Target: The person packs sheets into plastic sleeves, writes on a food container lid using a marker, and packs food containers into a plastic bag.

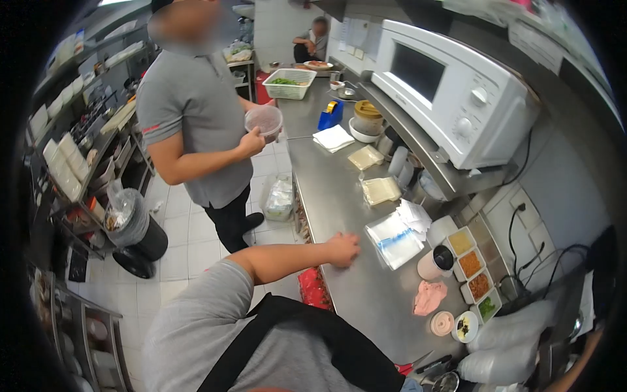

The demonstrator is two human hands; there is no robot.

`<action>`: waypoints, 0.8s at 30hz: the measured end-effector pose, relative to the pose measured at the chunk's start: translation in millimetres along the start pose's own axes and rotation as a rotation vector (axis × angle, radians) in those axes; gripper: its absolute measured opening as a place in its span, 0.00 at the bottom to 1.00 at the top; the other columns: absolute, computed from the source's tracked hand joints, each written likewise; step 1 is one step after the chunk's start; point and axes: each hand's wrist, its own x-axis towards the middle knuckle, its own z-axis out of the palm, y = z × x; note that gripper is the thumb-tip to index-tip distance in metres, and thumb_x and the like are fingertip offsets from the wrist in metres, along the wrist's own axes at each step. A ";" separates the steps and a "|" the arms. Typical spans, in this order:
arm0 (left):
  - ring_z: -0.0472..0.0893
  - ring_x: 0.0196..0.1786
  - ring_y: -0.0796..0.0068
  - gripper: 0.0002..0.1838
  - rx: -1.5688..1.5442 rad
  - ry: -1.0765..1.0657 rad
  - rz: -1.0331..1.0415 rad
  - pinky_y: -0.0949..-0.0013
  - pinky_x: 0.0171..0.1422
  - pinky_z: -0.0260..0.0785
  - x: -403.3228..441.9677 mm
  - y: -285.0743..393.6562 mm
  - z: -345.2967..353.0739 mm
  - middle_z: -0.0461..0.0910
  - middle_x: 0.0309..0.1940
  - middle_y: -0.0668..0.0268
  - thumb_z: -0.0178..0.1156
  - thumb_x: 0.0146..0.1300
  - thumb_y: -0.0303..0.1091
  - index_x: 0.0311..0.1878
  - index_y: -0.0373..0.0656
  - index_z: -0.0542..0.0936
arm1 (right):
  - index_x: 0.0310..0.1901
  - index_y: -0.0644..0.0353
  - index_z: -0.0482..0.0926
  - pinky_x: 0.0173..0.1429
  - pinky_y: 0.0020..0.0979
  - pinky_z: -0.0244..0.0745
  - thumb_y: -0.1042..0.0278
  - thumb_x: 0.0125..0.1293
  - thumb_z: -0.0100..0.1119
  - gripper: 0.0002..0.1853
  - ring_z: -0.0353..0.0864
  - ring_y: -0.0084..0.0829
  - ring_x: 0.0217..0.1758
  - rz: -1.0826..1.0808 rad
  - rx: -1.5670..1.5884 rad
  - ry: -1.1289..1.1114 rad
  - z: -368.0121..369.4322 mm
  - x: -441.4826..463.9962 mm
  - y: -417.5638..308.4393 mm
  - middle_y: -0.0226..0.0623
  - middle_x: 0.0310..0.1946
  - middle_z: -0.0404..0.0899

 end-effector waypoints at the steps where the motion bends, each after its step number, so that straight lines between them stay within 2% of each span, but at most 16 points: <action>1: 0.72 0.62 0.57 0.27 0.049 -0.185 0.121 0.46 0.60 0.65 -4.4 17.5 -27.1 0.73 0.58 0.58 0.59 0.60 0.45 0.63 0.51 0.70 | 0.54 0.47 0.80 0.59 0.42 0.74 0.45 0.55 0.66 0.26 0.78 0.44 0.58 -0.004 0.020 0.006 7.6 9.0 6.0 0.44 0.56 0.78; 4: 0.80 0.47 0.61 0.28 -0.236 -0.356 0.622 0.56 0.50 0.70 -10.5 89.4 -69.0 0.81 0.41 0.61 0.60 0.62 0.45 0.64 0.49 0.70 | 0.54 0.49 0.80 0.59 0.43 0.74 0.49 0.57 0.64 0.24 0.77 0.43 0.58 -0.136 0.141 0.064 47.7 27.6 33.6 0.43 0.56 0.78; 6: 0.81 0.36 0.62 0.32 -0.279 -0.449 0.864 0.64 0.42 0.71 -23.2 148.0 -88.7 0.81 0.33 0.62 0.60 0.63 0.46 0.68 0.49 0.65 | 0.54 0.50 0.81 0.59 0.43 0.74 0.52 0.58 0.63 0.23 0.77 0.42 0.59 -0.215 0.192 0.072 65.9 19.6 43.6 0.42 0.56 0.77; 9: 0.81 0.32 0.64 0.36 -0.268 -0.732 1.078 0.65 0.40 0.71 -41.5 227.6 -104.0 0.81 0.32 0.61 0.60 0.63 0.45 0.72 0.52 0.59 | 0.54 0.52 0.81 0.58 0.44 0.74 0.56 0.60 0.61 0.21 0.77 0.42 0.59 -0.161 0.217 0.006 28.8 -30.3 22.7 0.41 0.57 0.77; 12: 0.80 0.29 0.64 0.40 -0.218 -0.713 1.277 0.65 0.38 0.71 -51.0 294.8 -84.4 0.80 0.30 0.59 0.60 0.63 0.44 0.75 0.54 0.52 | 0.54 0.54 0.81 0.58 0.45 0.74 0.60 0.61 0.60 0.19 0.77 0.41 0.59 -0.016 0.256 -0.059 -18.9 -70.2 0.4 0.40 0.57 0.77; 13: 0.80 0.32 0.58 0.43 0.026 -0.770 1.182 0.60 0.40 0.71 -59.8 322.6 -93.3 0.79 0.26 0.60 0.62 0.60 0.42 0.75 0.55 0.51 | 0.53 0.55 0.81 0.58 0.45 0.73 0.61 0.62 0.59 0.18 0.77 0.40 0.59 0.027 0.290 -0.075 -28.7 -76.2 -8.0 0.40 0.57 0.77; 15: 0.81 0.33 0.57 0.42 0.083 -0.692 1.389 0.60 0.40 0.71 -62.7 355.2 -70.2 0.79 0.27 0.58 0.62 0.60 0.41 0.74 0.54 0.52 | 0.53 0.56 0.81 0.57 0.46 0.73 0.64 0.63 0.58 0.17 0.77 0.40 0.59 0.103 0.364 -0.108 -39.2 -76.1 -16.6 0.39 0.57 0.77; 16: 0.81 0.33 0.56 0.41 0.081 -0.641 1.469 0.59 0.40 0.71 -67.5 366.9 -59.7 0.79 0.27 0.57 0.62 0.60 0.41 0.74 0.54 0.52 | 0.55 0.54 0.80 0.58 0.50 0.71 0.63 0.63 0.56 0.18 0.76 0.43 0.61 0.225 0.505 -0.010 -12.9 -46.4 -21.7 0.35 0.58 0.77; 17: 0.80 0.34 0.53 0.31 0.053 -0.661 1.500 0.57 0.39 0.71 -77.1 379.4 -58.1 0.80 0.29 0.55 0.61 0.59 0.41 0.66 0.48 0.65 | 0.55 0.54 0.80 0.59 0.49 0.71 0.62 0.64 0.55 0.19 0.76 0.42 0.61 0.224 0.522 -0.059 -18.3 -43.8 -22.0 0.35 0.59 0.77; 19: 0.81 0.34 0.53 0.20 -0.071 -0.541 1.618 0.55 0.37 0.70 -113.9 399.0 -82.2 0.79 0.27 0.55 0.61 0.58 0.41 0.51 0.44 0.74 | 0.55 0.54 0.80 0.59 0.49 0.71 0.61 0.65 0.53 0.19 0.75 0.42 0.62 0.209 0.549 -0.110 -17.0 -46.3 -12.5 0.36 0.59 0.76; 21: 0.80 0.33 0.54 0.13 -0.175 -0.362 1.825 0.55 0.36 0.70 -124.2 407.9 -76.4 0.79 0.26 0.55 0.60 0.56 0.41 0.38 0.41 0.79 | 0.56 0.55 0.79 0.60 0.51 0.70 0.60 0.65 0.51 0.20 0.74 0.44 0.63 0.173 0.572 -0.104 -13.9 -42.3 -15.9 0.39 0.60 0.75; 23: 0.80 0.32 0.56 0.12 -0.165 -0.165 2.052 0.56 0.36 0.69 -121.0 410.4 -61.8 0.79 0.23 0.57 0.60 0.52 0.41 0.26 0.41 0.79 | 0.53 0.59 0.81 0.61 0.49 0.71 0.66 0.63 0.52 0.17 0.76 0.45 0.60 0.163 0.537 -0.022 -31.6 -65.2 -6.5 0.45 0.57 0.77; 24: 0.80 0.32 0.58 0.12 -0.130 -0.092 2.136 0.56 0.37 0.69 -122.8 410.4 -66.0 0.78 0.22 0.58 0.59 0.49 0.40 0.21 0.42 0.78 | 0.52 0.61 0.81 0.60 0.48 0.72 0.66 0.64 0.52 0.17 0.76 0.43 0.60 0.202 0.275 -0.107 -36.4 -67.2 -12.8 0.46 0.57 0.77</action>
